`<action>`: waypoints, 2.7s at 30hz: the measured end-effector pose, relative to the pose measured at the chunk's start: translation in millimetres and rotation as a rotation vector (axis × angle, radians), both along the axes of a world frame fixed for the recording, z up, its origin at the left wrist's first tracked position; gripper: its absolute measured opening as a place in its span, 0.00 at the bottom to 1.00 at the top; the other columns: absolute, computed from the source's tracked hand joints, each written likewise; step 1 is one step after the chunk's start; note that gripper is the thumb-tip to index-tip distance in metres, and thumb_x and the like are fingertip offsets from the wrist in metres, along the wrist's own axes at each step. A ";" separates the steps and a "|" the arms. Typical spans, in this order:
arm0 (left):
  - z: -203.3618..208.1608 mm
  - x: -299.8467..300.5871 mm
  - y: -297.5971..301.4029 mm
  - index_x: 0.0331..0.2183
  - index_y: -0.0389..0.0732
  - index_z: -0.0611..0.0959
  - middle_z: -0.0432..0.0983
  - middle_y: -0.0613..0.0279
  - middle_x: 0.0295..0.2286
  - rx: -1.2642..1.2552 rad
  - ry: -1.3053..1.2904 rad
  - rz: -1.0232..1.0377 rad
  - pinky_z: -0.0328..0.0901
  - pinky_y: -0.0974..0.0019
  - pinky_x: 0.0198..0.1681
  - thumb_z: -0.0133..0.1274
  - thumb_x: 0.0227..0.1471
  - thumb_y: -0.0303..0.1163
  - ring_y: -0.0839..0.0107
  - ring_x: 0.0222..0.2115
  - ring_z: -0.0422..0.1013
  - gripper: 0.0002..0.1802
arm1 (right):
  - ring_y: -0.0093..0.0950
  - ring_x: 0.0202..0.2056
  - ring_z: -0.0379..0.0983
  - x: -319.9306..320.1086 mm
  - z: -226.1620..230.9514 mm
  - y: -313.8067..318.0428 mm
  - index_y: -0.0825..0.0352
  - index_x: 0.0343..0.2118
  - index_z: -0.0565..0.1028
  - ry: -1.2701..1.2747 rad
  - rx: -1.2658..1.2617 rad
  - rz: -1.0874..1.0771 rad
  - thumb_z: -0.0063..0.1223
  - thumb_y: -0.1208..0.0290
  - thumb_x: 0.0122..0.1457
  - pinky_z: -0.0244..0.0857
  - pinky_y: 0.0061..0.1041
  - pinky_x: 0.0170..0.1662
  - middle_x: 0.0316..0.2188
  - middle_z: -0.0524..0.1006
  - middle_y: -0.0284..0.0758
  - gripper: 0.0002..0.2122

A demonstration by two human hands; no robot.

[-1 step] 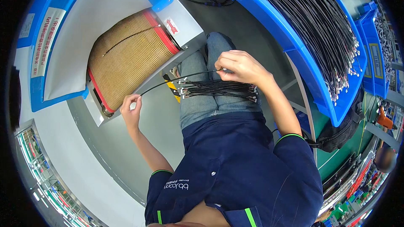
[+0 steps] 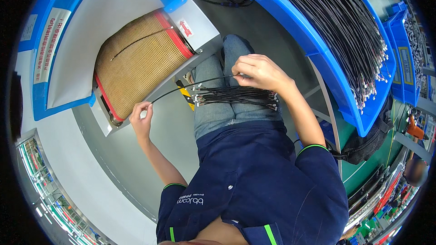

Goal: The person sorts and organizes black electrical cables by hand at an industrial workstation.

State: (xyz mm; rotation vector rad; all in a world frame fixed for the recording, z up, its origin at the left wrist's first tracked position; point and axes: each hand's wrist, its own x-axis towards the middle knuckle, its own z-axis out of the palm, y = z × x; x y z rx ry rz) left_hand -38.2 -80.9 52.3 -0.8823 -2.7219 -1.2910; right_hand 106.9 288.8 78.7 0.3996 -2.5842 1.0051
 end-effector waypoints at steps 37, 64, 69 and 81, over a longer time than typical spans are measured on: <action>-32.4 -151.3 -34.0 0.32 0.36 0.81 0.75 0.55 0.38 -0.179 0.152 0.082 0.65 0.62 0.46 0.57 0.49 0.30 0.59 0.41 0.71 0.08 | 0.36 0.45 0.66 -135.5 -64.4 -68.4 0.64 0.26 0.73 0.071 0.037 -0.164 0.57 0.75 0.42 0.59 0.34 0.51 0.37 0.71 0.35 0.07; -68.8 34.1 82.3 0.53 0.42 0.69 0.60 0.53 0.53 -0.175 -0.071 -0.316 0.55 0.55 0.57 0.47 0.57 0.32 0.53 0.54 0.58 0.22 | 0.36 0.34 0.73 9.9 -77.0 -31.0 0.67 0.30 0.72 -0.642 -0.238 -0.175 0.57 0.71 0.51 0.66 0.32 0.39 0.31 0.76 0.38 0.07; -67.3 31.4 77.3 0.46 0.41 0.74 0.70 0.55 0.43 -0.287 -0.120 -0.345 0.62 0.57 0.48 0.49 0.55 0.33 0.55 0.46 0.66 0.16 | 0.33 0.31 0.75 14.8 -60.1 -29.3 0.68 0.32 0.73 -0.537 -0.335 -0.174 0.56 0.73 0.53 0.67 0.30 0.35 0.29 0.76 0.38 0.06; -18.9 48.7 108.4 0.38 0.38 0.79 0.76 0.54 0.31 -0.133 -0.199 -0.401 0.67 0.63 0.33 0.52 0.54 0.31 0.61 0.29 0.73 0.10 | 0.33 0.29 0.75 -19.2 -36.3 -67.2 0.64 0.31 0.79 -0.143 -0.162 -0.036 0.59 0.73 0.49 0.69 0.29 0.32 0.29 0.77 0.32 0.06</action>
